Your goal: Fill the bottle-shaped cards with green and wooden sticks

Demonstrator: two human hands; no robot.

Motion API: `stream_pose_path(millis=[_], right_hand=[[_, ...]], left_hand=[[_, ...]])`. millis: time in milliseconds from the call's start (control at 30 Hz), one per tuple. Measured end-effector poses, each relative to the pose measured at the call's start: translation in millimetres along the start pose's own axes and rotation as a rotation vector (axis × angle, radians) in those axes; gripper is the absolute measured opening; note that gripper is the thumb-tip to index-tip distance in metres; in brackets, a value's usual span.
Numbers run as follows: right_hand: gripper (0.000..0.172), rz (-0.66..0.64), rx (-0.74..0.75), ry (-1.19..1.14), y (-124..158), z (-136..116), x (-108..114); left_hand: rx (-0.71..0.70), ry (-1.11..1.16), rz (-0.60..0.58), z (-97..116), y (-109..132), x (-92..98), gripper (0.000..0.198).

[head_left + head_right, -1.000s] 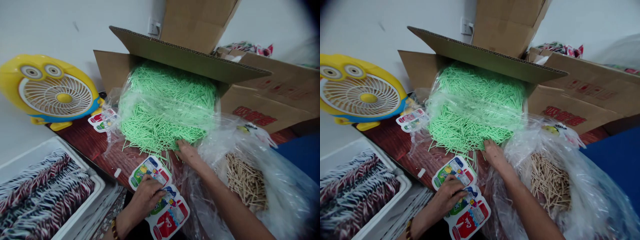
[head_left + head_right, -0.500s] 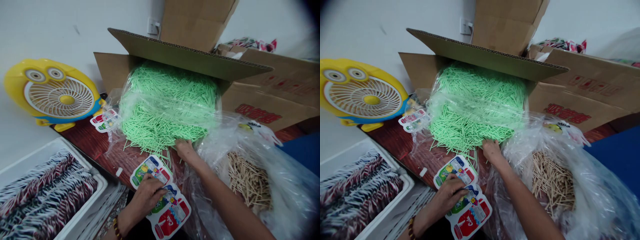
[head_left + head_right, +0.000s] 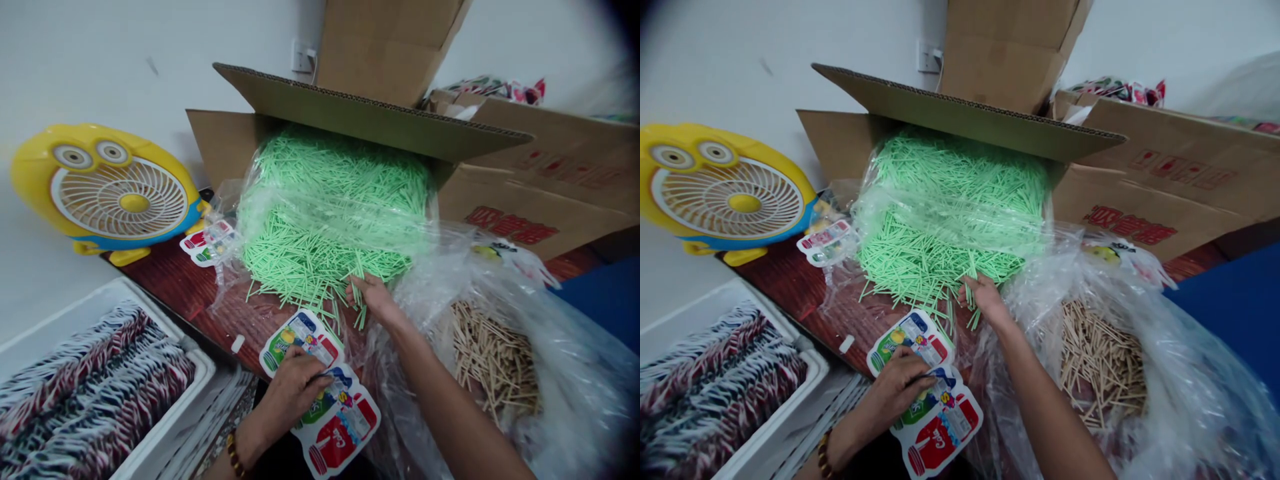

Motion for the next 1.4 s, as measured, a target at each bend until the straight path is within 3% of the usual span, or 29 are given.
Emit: stream_pose_path(millis=[233, 300, 500, 667, 833, 1033, 1267, 1400], right_hand=[[0.017, 0.024, -0.128, -0.158, 5, 13, -5], [0.021, 0.053, -0.094, -0.19, 8, 12, -2], [0.032, 0.167, 0.224, -0.086, 31, 12, -5], [0.028, 0.136, 0.255, -0.011, 43, 10, -17], [0.026, 0.125, 0.284, -0.032, 47, 5, -18], [0.029, 0.077, 0.265, 0.1, 48, 12, -18], [0.024, 0.065, 0.318, 0.059, 50, 14, -20], [0.026, 0.125, 0.285, -0.059, 47, 17, -16]], left_hand=[[-0.004, 0.008, 0.011, -1, 0, -0.3, 0.032], [-0.003, 0.009, 0.014, -1, 0, -0.9, 0.031], [0.028, 0.014, 0.0, -2, 0, -1.1, 0.028], [0.036, 0.005, 0.008, 1, 0, 1.3, 0.029], [0.033, -0.007, 0.011, 1, -1, 0.2, 0.029], [0.057, 0.0, -0.017, 0, -1, -1.0, 0.029], [0.081, 0.016, -0.019, 3, 0, 2.1, 0.03], [0.093, 0.038, -0.015, 3, 0, 2.2, 0.029]])
Point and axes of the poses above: each hand's wrist, its own y-axis away from the middle knuckle, its own x-axis out of the back of the hand, z = x × y, the point moved 3 cm from there along -y, towards the middle knuckle, and after that the axes turned 6 degrees about x, right-handed, at the moved point
